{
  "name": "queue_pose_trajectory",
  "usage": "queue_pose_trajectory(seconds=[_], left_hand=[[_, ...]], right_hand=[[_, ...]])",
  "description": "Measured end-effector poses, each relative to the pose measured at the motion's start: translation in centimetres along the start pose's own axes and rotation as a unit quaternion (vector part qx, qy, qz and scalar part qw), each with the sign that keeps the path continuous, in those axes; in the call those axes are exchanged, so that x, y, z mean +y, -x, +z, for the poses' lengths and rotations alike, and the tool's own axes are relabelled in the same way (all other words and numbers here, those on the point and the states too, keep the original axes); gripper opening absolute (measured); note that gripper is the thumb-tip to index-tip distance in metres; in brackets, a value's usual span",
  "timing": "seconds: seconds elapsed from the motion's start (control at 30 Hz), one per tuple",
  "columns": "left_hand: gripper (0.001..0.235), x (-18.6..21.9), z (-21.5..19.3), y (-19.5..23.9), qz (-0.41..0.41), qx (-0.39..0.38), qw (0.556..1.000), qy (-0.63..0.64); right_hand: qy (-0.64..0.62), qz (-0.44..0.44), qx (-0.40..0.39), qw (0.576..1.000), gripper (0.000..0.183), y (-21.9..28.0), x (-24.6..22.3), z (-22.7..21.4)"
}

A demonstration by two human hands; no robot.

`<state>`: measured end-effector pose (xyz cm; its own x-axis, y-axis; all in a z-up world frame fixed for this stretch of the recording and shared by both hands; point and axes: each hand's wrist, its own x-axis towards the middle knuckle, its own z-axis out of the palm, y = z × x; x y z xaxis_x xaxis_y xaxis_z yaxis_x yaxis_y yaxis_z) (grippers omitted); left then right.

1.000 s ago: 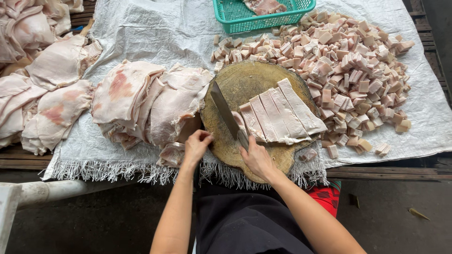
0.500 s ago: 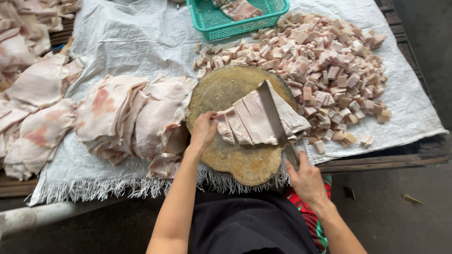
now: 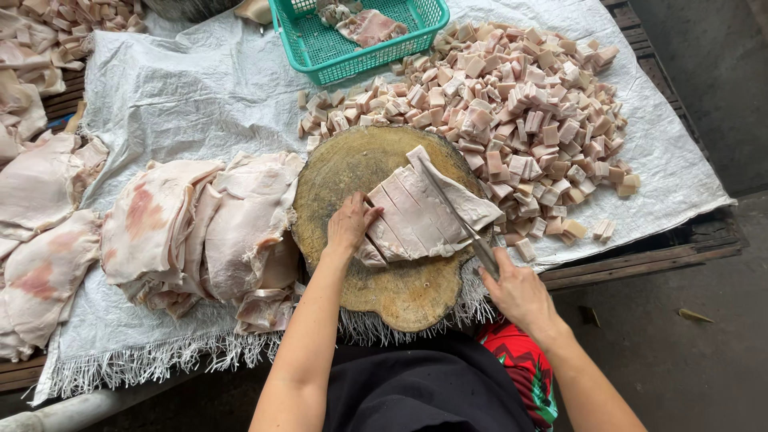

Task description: The person cuts large pieces of animal skin and fat into long strips and then into small cubes using a large cleaver on a wooden cutting board.

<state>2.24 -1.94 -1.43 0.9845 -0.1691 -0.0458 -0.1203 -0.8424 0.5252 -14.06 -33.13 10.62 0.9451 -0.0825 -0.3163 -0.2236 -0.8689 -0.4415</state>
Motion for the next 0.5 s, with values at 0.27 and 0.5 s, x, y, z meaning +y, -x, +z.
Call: queue_pose_trajectory(seconds=[0.27,0.5], left_hand=[[0.036,-0.8,-1.4,-0.6,-0.021,0.01,1.0,0.005],[0.016,5.9,4.0,-3.6,0.143,-0.005,0.988,-0.064]], right_hand=[[0.105,0.004,0.05,0.993,0.04,-1.2,2.0,-3.7],[0.045,0.039,0.017,0.998,0.045,0.6,4.0,-2.6]])
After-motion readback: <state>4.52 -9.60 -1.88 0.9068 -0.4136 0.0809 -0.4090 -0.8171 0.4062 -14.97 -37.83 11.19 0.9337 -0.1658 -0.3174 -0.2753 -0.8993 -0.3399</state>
